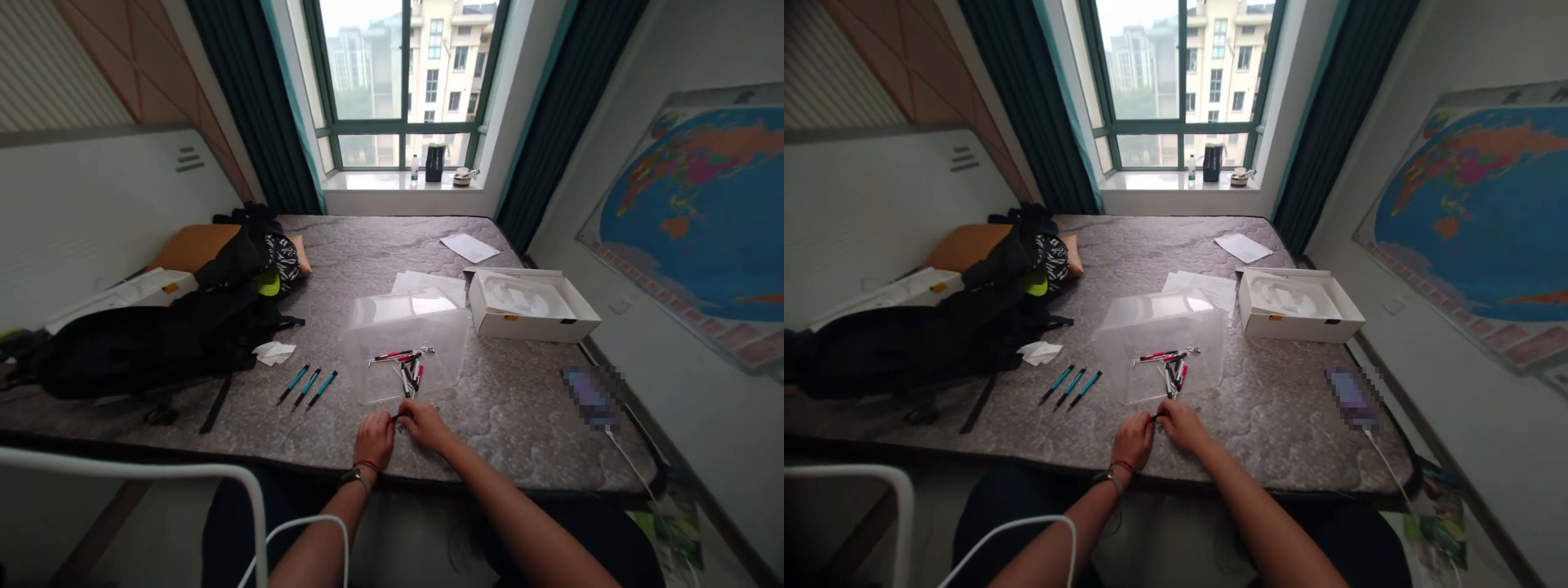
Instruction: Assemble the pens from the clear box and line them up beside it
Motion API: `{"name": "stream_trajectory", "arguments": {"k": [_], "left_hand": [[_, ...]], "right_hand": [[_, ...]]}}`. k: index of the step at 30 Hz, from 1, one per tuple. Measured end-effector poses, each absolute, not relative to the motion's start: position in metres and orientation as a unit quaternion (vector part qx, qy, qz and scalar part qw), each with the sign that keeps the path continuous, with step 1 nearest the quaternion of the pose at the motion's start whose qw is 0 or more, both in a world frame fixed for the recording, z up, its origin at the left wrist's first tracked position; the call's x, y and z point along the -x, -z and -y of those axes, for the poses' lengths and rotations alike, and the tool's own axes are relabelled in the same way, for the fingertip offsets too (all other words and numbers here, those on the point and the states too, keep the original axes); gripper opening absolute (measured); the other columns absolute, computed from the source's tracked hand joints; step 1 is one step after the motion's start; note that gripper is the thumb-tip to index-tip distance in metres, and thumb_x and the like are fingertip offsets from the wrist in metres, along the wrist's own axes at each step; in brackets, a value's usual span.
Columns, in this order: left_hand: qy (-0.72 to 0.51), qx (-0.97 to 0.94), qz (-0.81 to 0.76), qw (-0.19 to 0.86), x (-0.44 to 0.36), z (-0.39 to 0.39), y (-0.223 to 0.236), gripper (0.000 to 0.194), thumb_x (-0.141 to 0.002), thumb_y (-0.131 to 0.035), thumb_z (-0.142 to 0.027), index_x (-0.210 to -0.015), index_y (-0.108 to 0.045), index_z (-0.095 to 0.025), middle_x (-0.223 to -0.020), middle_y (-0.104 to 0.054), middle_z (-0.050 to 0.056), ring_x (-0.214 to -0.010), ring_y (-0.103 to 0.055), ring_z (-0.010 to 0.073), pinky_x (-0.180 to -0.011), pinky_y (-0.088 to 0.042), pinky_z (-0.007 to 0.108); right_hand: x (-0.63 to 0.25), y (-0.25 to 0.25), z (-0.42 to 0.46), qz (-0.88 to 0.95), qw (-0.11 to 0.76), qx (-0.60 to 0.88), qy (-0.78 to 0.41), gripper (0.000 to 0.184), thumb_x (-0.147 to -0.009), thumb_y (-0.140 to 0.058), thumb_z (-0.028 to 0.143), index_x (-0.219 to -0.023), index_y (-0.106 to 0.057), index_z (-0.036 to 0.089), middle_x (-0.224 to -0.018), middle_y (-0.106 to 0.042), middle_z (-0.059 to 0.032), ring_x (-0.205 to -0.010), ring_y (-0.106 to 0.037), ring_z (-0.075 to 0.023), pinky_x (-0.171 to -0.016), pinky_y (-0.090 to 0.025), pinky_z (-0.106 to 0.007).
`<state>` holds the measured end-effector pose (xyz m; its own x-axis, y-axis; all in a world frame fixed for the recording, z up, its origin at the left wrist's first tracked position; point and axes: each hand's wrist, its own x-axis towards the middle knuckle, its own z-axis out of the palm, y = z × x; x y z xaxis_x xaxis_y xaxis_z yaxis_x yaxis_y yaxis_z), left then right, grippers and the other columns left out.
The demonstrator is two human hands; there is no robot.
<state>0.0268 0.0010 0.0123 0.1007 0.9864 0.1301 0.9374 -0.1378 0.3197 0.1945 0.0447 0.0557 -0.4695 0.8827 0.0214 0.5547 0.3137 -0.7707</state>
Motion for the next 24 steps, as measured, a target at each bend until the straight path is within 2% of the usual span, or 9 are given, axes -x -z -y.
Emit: {"name": "stream_trajectory", "arguments": {"k": [4, 8, 11, 13, 16, 19, 22, 24], "left_hand": [[-0.163, -0.738, -0.650, 0.073, -0.029, -0.001, -0.012, 0.021, -0.097, -0.039, -0.025, -0.086, -0.056, -0.022, -0.085, -0.063, 0.004, -0.084, -0.055, 0.0191, -0.076, -0.037, 0.030], [-0.153, -0.736, -0.656, 0.069, -0.031, 0.000, -0.014, 0.020, -0.097, -0.040, -0.024, -0.086, -0.056, -0.022, -0.085, -0.064, 0.004, -0.085, -0.056, 0.0195, -0.076, -0.037, 0.030], [-0.139, -0.739, -0.657, 0.062, -0.031, -0.001, -0.016, 0.020, -0.097, -0.040, -0.025, -0.086, -0.057, -0.022, -0.086, -0.064, 0.005, -0.085, -0.056, 0.0201, -0.075, -0.037, 0.031], [-0.133, -0.744, -0.652, 0.060, -0.031, -0.001, -0.016, 0.021, -0.097, -0.039, -0.026, -0.087, -0.057, -0.022, -0.086, -0.064, 0.005, -0.085, -0.056, 0.0202, -0.075, -0.037, 0.031], [-0.133, -0.749, -0.646, 0.060, -0.030, -0.002, -0.014, 0.023, -0.098, -0.038, -0.026, -0.087, -0.058, -0.022, -0.086, -0.064, 0.005, -0.085, -0.056, 0.0201, -0.076, -0.038, 0.031], [-0.134, -0.751, -0.645, 0.058, -0.029, -0.002, -0.013, 0.021, -0.097, -0.039, -0.025, -0.088, -0.057, -0.022, -0.087, -0.064, 0.006, -0.086, -0.056, 0.0203, -0.077, -0.038, 0.032], [-0.132, -0.749, -0.647, 0.056, -0.029, -0.002, -0.012, 0.021, -0.097, -0.038, -0.024, -0.087, -0.057, -0.022, -0.088, -0.064, 0.006, -0.086, -0.056, 0.0205, -0.077, -0.037, 0.032], [-0.136, -0.748, -0.647, 0.059, -0.029, -0.001, -0.012, 0.024, -0.099, -0.036, -0.025, -0.087, -0.057, -0.022, -0.088, -0.064, 0.006, -0.085, -0.055, 0.0203, -0.077, -0.037, 0.032]], "right_hand": [[-0.193, -0.052, -0.048, 0.758, 0.186, 0.518, -0.350, 0.027, -0.095, -0.050, 0.037, -0.086, -0.067, 0.019, -0.082, -0.071, -0.0058, -0.079, -0.064, -0.0184, -0.072, -0.041, -0.025], [-0.198, -0.053, -0.047, 0.767, 0.219, 0.478, -0.367, 0.021, -0.090, -0.058, 0.030, -0.106, -0.066, 0.019, -0.091, -0.072, -0.0052, -0.083, -0.064, -0.0177, -0.074, -0.042, -0.024], [-0.202, -0.054, -0.044, 0.774, 0.211, 0.485, -0.347, 0.016, -0.091, -0.056, 0.028, -0.099, -0.067, 0.020, -0.093, -0.072, -0.0061, -0.086, -0.065, -0.0191, -0.076, -0.042, -0.026], [-0.202, -0.055, -0.043, 0.773, 0.181, 0.516, -0.323, 0.024, -0.095, -0.050, 0.035, -0.092, -0.068, 0.019, -0.088, -0.072, -0.0080, -0.084, -0.065, -0.0209, -0.075, -0.041, -0.027], [-0.199, -0.058, -0.041, 0.779, 0.166, 0.518, -0.310, 0.025, -0.093, -0.054, 0.039, -0.101, -0.066, 0.020, -0.086, -0.071, -0.0074, -0.083, -0.065, -0.0212, -0.072, -0.040, -0.027], [-0.196, -0.060, -0.042, 0.802, 0.174, 0.484, -0.305, 0.022, -0.089, -0.058, 0.029, -0.108, -0.063, 0.021, -0.094, -0.071, -0.0064, -0.087, -0.064, -0.0203, -0.073, -0.039, -0.026], [-0.193, -0.063, -0.046, 0.808, 0.139, 0.492, -0.292, 0.016, -0.091, -0.055, 0.030, -0.096, -0.066, 0.019, -0.093, -0.071, -0.0090, -0.086, -0.065, -0.0216, -0.071, -0.038, -0.026], [-0.193, -0.064, -0.049, 0.804, 0.113, 0.506, -0.292, 0.024, -0.094, -0.052, 0.037, -0.090, -0.067, 0.018, -0.088, -0.071, -0.0102, -0.082, -0.064, -0.0221, -0.069, -0.037, -0.027]]}}
